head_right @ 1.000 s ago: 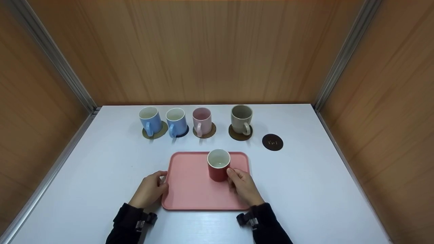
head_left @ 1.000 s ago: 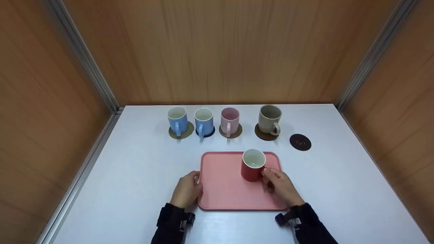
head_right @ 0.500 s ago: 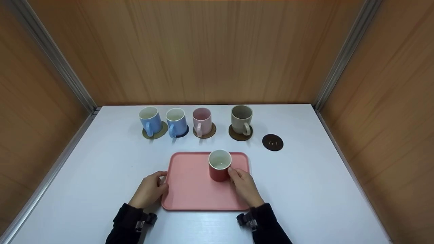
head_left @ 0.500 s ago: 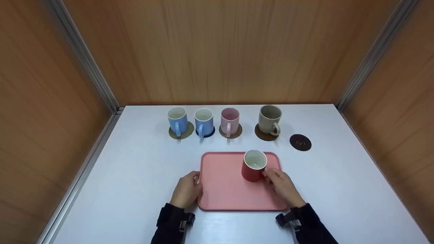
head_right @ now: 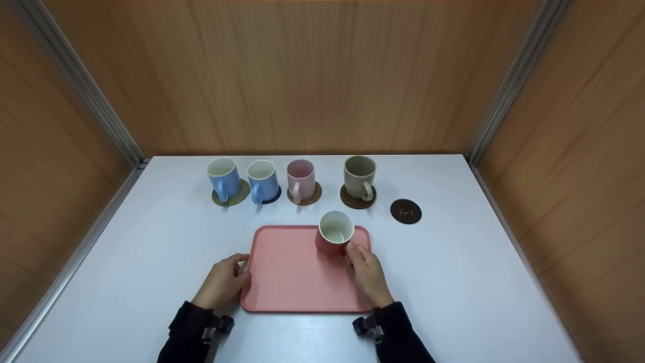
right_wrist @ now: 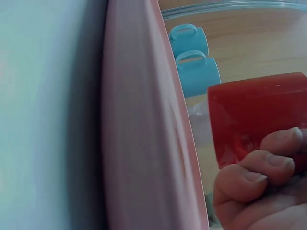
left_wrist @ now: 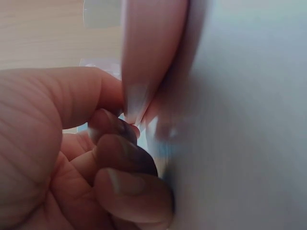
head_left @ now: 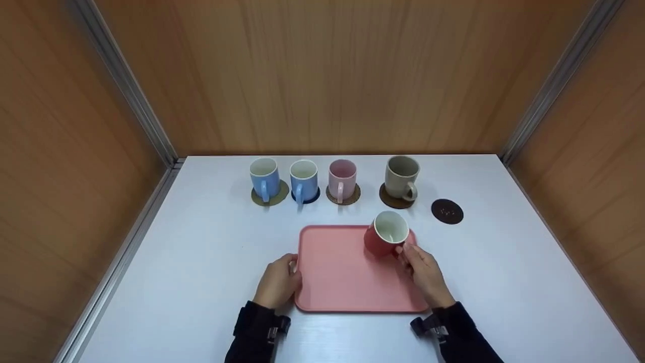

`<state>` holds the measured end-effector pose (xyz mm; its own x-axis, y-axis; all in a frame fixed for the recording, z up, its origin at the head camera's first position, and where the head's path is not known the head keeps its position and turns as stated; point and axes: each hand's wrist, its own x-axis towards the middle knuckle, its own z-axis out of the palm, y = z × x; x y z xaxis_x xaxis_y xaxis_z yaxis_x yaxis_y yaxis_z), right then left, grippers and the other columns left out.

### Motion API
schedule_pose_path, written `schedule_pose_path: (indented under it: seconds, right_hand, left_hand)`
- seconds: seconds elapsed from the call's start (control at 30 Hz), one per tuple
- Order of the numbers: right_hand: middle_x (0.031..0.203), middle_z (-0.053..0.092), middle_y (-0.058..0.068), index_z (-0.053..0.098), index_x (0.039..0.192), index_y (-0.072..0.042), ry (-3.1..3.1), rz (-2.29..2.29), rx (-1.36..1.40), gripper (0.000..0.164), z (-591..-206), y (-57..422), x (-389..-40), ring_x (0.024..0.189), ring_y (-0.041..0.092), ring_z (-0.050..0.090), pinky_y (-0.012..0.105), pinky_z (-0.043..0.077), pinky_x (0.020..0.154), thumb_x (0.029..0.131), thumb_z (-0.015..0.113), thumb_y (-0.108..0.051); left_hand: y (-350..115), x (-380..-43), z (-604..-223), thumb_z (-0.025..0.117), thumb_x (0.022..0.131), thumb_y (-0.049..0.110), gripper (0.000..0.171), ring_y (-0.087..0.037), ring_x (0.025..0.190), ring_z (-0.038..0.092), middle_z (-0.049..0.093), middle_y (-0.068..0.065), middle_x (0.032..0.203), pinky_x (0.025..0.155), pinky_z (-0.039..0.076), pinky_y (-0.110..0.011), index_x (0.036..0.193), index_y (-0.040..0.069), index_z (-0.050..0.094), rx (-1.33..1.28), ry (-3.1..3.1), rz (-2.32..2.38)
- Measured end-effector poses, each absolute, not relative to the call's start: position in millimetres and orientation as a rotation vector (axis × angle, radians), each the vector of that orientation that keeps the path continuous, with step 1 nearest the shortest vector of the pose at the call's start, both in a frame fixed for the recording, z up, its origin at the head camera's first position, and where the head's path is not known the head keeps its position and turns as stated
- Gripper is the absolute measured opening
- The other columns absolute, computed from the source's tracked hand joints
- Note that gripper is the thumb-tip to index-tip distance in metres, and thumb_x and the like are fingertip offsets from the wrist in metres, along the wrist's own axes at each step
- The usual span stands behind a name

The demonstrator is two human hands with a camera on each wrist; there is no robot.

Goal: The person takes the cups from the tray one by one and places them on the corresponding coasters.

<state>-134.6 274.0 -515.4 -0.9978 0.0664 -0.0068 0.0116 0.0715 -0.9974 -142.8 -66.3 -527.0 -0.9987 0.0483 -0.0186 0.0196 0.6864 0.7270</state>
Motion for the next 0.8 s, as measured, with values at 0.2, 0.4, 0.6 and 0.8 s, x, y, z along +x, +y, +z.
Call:
schedule_pose_path:
  seconds: [0.2,0.4,0.6,0.8]
  right_hand:
    - [0.080,0.051,0.001,0.052,0.087,0.002,-2.209,2.073,-0.145,0.047,-513,282,-136,0.073,0.015,0.046,0.024,0.039,0.066,0.116,0.044,-0.033]
    - [0.083,0.050,0.000,0.053,0.091,0.001,-2.174,2.033,-0.194,0.048,-513,291,-137,0.074,0.013,0.046,0.023,0.040,0.067,0.117,0.040,-0.037]
    - [0.081,0.051,-0.001,0.053,0.090,0.001,-2.090,2.045,-0.225,0.048,-516,297,-141,0.071,0.011,0.046,0.022,0.041,0.065,0.117,0.041,-0.036]
    - [0.078,0.049,-0.001,0.053,0.094,0.004,-2.057,2.008,-0.256,0.048,-520,305,-144,0.071,0.011,0.046,0.021,0.041,0.066,0.116,0.041,-0.037]
  left_hand:
    - [-66,-142,-527,0.067,0.099,0.013,0.042,-0.035,0.125,0.071,0.075,-0.022,0.131,0.106,0.058,-0.052,0.138,-0.001,0.068,0.048,2.844,1.241]
    - [-67,-142,-526,0.066,0.099,0.013,0.041,-0.036,0.128,0.070,0.075,-0.022,0.132,0.108,0.057,-0.052,0.137,-0.001,0.068,0.058,2.853,1.242]
    - [-68,-142,-527,0.067,0.100,0.015,0.040,-0.037,0.130,0.069,0.074,-0.022,0.133,0.109,0.056,-0.053,0.137,0.000,0.068,0.065,2.858,1.236]
    - [-68,-143,-527,0.067,0.099,0.013,0.042,-0.028,0.108,0.074,0.076,-0.021,0.127,0.099,0.060,-0.048,0.139,-0.001,0.067,0.071,2.852,1.228]
